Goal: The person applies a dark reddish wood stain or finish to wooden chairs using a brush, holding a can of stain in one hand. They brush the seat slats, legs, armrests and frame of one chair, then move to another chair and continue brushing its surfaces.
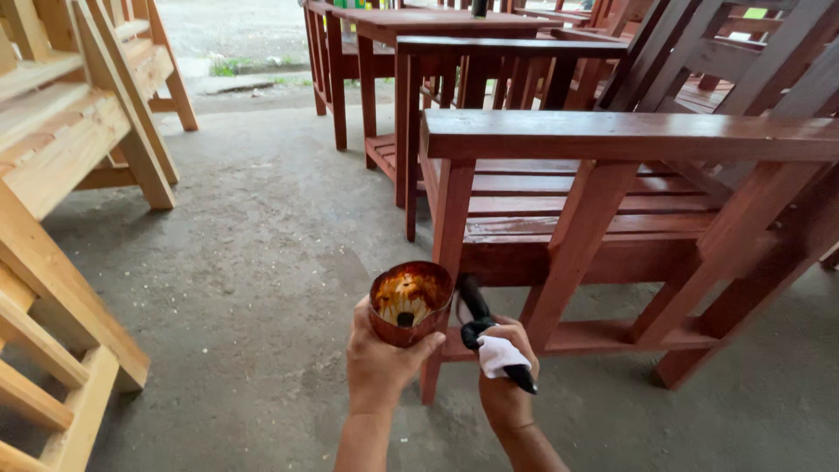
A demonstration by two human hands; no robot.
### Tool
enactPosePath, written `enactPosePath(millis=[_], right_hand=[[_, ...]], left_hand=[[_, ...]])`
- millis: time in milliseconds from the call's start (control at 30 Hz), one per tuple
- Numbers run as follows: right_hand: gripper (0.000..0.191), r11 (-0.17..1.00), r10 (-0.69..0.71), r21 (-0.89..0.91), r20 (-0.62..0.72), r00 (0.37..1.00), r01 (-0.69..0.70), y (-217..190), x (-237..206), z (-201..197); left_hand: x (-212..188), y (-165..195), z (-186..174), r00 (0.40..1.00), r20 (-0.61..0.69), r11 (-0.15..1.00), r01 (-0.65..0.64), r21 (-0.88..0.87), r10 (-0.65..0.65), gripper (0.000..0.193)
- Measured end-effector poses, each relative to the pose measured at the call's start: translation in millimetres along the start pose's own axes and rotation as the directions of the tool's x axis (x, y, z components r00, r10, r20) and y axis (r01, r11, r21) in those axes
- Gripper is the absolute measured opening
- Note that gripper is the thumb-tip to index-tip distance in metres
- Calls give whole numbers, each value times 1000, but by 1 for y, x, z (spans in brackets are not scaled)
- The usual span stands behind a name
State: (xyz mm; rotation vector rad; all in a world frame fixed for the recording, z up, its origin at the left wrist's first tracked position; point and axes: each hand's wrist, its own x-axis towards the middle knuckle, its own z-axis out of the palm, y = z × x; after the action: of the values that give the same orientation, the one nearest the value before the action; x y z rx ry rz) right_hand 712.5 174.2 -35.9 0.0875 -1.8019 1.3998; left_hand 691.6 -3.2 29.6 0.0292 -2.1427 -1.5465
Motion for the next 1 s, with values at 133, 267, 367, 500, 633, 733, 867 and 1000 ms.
enactPosePath(millis=[133, 267, 367, 500, 633, 733, 867, 1000], right_hand=[[7, 903, 144, 396, 91, 985, -168, 16, 6, -16], [4, 888, -153, 442, 27, 988, 126, 24, 22, -26], [8, 993, -67, -101, 8, 998, 68, 12, 18, -37], [13, 973, -185, -163, -119, 975, 165, -14, 15, -45], [12, 979, -136, -166, -73, 988, 122, -20, 15, -31], [9, 998, -25, -64, 52, 998, 28, -12, 3, -14], [13, 976, 154, 148, 46, 987, -159, -1, -9, -16], [3, 937, 239, 224, 143, 960, -267, 4, -1, -25]], left_hand=[[1, -3, 2, 1000, -11, 1000, -15, 3, 15, 103], [-1, -3, 5, 1000, -23, 1000, -11, 6, 11, 101], [-5, -1, 6, 999, -11, 996, -54, -69, 53, 100], [-2, 4, 1, 1000, 6, 1000, 4, -22, -4, 102], [-1, 2, -5, 999, 29, 999, 34, 14, -35, 104], [-1, 0, -6, 999, 34, 999, 38, -4, -38, 103], [-1, -3, -5, 1000, 21, 1000, 0, -9, 0, 102], [0, -1, -4, 1000, 3, 999, -7, -34, 7, 101]])
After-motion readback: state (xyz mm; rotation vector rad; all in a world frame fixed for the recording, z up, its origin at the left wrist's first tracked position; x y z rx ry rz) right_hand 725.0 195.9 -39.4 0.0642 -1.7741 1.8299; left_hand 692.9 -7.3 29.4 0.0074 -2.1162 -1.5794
